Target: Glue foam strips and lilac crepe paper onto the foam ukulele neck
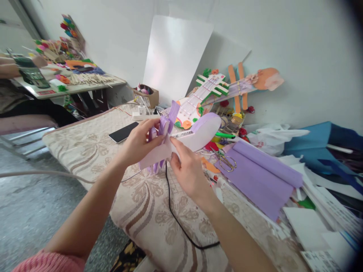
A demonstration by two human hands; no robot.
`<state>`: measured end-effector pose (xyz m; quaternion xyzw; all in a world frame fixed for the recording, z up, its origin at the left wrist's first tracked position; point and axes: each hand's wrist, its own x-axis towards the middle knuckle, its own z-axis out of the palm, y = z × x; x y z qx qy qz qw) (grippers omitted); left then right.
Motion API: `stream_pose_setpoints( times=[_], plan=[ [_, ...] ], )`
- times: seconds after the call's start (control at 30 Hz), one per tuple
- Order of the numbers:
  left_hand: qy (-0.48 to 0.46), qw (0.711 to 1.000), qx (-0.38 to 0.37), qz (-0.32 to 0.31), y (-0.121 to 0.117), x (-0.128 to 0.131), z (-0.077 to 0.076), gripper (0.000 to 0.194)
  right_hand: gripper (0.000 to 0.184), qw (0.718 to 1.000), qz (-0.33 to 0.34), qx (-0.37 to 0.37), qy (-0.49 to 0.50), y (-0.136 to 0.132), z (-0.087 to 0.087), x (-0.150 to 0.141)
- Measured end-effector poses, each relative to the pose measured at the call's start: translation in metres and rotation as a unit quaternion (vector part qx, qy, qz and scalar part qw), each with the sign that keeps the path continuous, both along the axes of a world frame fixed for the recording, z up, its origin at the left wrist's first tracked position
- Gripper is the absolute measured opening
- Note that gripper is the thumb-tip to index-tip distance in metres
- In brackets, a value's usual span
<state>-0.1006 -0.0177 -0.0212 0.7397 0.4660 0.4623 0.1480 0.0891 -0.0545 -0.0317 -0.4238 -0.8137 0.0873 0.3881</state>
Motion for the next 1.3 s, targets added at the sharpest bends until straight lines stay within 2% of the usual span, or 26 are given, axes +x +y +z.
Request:
stream_pose_setpoints(
  times=[0.2,0.37,0.63,0.77,0.97,1.13,1.3],
  plan=[
    [0.003,1.000,0.009,0.001,0.000,-0.001,-0.002,0.036,0.046,1.000,0.029,-0.005,0.005,0.001,0.003,-0.001],
    [0.006,1.000,0.013,-0.003,0.001,0.000,-0.002,0.036,0.046,0.998,0.044,-0.020,-0.031,0.001,0.010,-0.001],
    [0.005,1.000,0.008,-0.007,0.000,-0.001,-0.001,0.038,0.048,0.998,0.027,-0.020,-0.062,-0.002,0.009,0.002],
    [0.009,1.000,-0.002,-0.004,0.001,-0.001,-0.001,0.042,0.051,0.994,-0.014,0.014,-0.110,0.000,0.010,0.006],
    [0.003,1.000,-0.007,0.005,0.001,-0.001,-0.001,0.044,0.051,0.985,-0.016,0.009,-0.169,0.002,0.012,0.004],
    [-0.002,1.000,-0.006,0.006,0.002,-0.001,-0.002,0.044,0.050,0.985,-0.012,-0.010,-0.169,0.001,0.011,0.004],
    [0.010,1.000,0.004,0.003,0.001,-0.001,-0.002,0.042,0.049,0.994,0.029,-0.015,-0.107,0.002,0.010,0.006]
  ],
)
